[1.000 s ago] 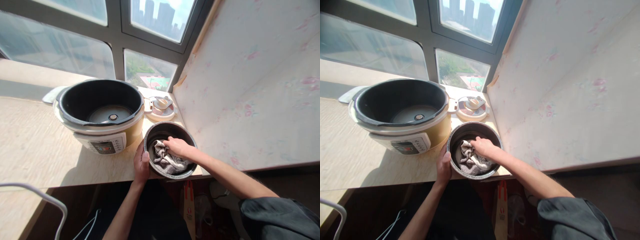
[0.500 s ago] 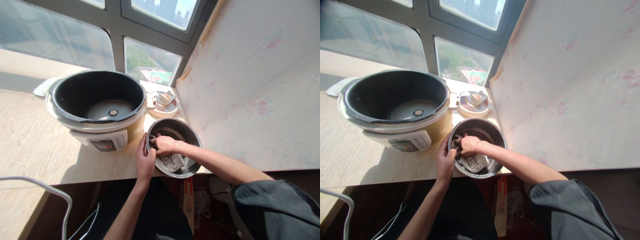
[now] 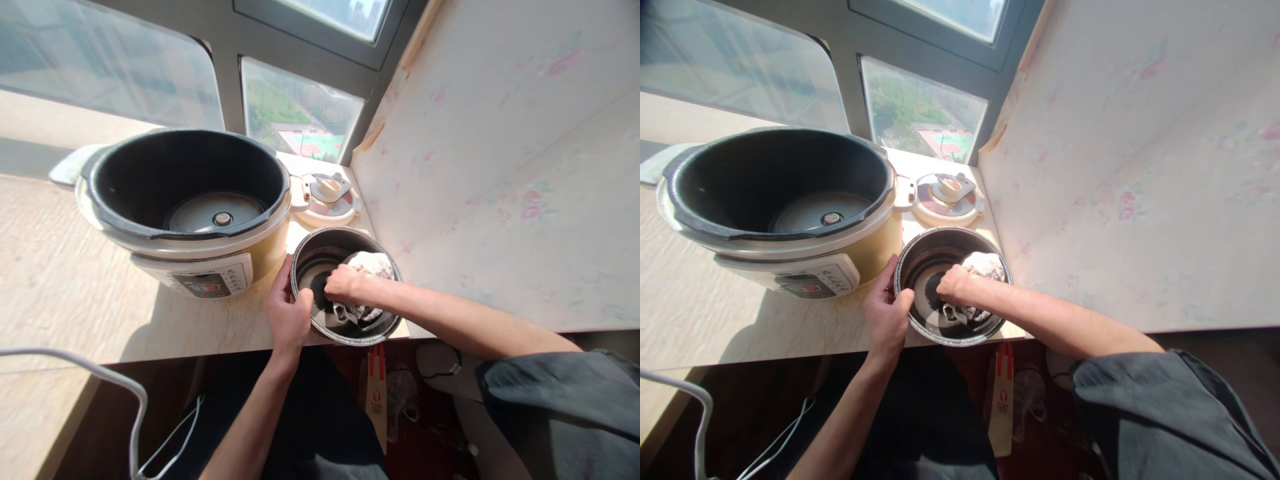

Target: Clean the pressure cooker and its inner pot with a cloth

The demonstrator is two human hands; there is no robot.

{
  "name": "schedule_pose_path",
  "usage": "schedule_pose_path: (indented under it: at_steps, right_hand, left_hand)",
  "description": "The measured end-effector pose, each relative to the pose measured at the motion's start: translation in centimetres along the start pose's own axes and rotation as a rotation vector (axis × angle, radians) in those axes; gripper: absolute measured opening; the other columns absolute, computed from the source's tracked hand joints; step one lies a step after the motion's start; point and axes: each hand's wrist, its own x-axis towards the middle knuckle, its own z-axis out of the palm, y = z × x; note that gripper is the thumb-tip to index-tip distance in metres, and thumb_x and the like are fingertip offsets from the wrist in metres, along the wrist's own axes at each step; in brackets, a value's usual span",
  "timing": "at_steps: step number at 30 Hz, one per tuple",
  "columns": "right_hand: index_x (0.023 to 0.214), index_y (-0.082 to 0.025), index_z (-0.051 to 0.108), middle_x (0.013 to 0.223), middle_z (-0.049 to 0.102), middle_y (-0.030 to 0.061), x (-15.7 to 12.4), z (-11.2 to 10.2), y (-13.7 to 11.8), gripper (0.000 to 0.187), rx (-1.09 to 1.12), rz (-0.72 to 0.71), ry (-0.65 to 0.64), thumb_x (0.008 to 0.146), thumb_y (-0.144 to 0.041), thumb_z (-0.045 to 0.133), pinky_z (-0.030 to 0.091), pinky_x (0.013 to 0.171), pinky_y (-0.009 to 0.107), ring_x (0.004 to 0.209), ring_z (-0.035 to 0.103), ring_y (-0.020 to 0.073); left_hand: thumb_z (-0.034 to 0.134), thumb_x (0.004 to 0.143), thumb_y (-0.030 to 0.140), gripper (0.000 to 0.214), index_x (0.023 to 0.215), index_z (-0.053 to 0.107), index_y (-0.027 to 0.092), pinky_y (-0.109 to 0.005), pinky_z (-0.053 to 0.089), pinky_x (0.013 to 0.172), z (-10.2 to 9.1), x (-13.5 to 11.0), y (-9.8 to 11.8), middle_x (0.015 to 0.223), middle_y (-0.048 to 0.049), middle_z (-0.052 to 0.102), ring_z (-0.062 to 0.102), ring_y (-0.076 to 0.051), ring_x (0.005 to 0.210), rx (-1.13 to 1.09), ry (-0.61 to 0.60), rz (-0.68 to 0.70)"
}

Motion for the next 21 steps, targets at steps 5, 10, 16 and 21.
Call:
schedule_pose_path:
  at_steps: [5,10,16,21]
  right_hand:
    - [0.093,-0.008,0.078,0.110,0.076,0.0235,1.1,-0.2,1.8,0.026,-0.101,0.122,0.178,0.094,-0.002,0.053,0.051,0.078,0.037,0.097,0.074,0.0293]
    - [0.123,-0.009,0.072,0.125,0.071,0.0243,2.8,-0.8,2.0,0.036,-0.102,0.148,0.304,0.100,-0.009,0.044,0.052,0.076,0.037,0.103,0.072,0.0317]
    - [0.121,-0.010,0.071,0.115,0.075,0.0185,2.6,-1.5,-0.4,0.030,0.266,0.080,0.417,0.101,-0.020,0.050,0.052,0.076,0.033,0.096,0.073,0.0268]
    - [0.105,-0.014,0.076,0.103,0.079,0.0110,1.3,-1.7,-2.3,0.020,0.326,-0.017,0.225,0.092,-0.021,0.062,0.049,0.071,0.027,0.089,0.073,0.0222]
  left_hand:
    - [0.063,0.065,0.008,0.073,0.137,0.070,0.016,-0.045,0.050,0.118,-0.2,0.1,-0.3,0.141,-0.0100,0.070,0.065,-0.032,0.133,0.050,-0.016,0.024]
    - [0.062,0.064,0.010,0.071,0.135,0.066,0.015,-0.046,0.051,0.117,0.4,0.1,-1.4,0.136,-0.0130,0.071,0.067,-0.031,0.129,0.038,0.028,0.110]
    - [0.061,0.063,0.012,0.068,0.131,0.063,0.015,-0.044,0.052,0.115,0.9,0.1,-2.0,0.136,-0.0150,0.069,0.067,-0.031,0.128,0.033,0.091,0.166]
    - [0.062,0.066,0.012,0.065,0.132,0.061,0.015,-0.046,0.053,0.114,1.3,-0.3,-2.0,0.137,-0.0170,0.068,0.067,-0.030,0.128,-0.015,0.142,0.158]
